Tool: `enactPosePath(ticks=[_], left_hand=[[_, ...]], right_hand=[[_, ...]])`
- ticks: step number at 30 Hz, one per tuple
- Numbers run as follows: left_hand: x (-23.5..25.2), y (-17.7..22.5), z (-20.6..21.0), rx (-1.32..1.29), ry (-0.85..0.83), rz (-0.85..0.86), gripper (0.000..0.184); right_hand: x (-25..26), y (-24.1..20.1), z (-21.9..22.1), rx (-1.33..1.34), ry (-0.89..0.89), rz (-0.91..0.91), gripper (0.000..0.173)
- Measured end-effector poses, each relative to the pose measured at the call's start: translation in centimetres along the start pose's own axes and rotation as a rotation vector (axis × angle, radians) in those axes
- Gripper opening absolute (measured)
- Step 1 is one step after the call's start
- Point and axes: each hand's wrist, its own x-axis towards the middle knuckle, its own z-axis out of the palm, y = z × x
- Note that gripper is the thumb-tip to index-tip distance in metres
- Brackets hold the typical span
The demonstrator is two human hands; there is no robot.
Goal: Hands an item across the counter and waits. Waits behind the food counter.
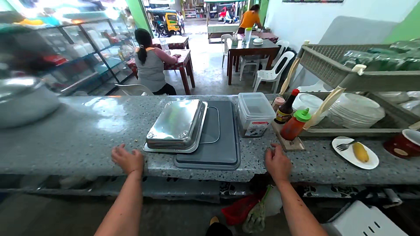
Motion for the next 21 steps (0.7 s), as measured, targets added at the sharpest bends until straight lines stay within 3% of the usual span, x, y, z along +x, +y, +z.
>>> enactPosePath(ticks=[21], left_hand=[[-0.03,-0.08,0.29,-0.008,0.028,0.000,0.049]], right_hand=[[-0.30,0.41,0.75,0.005,0.137,-0.061,0.036]])
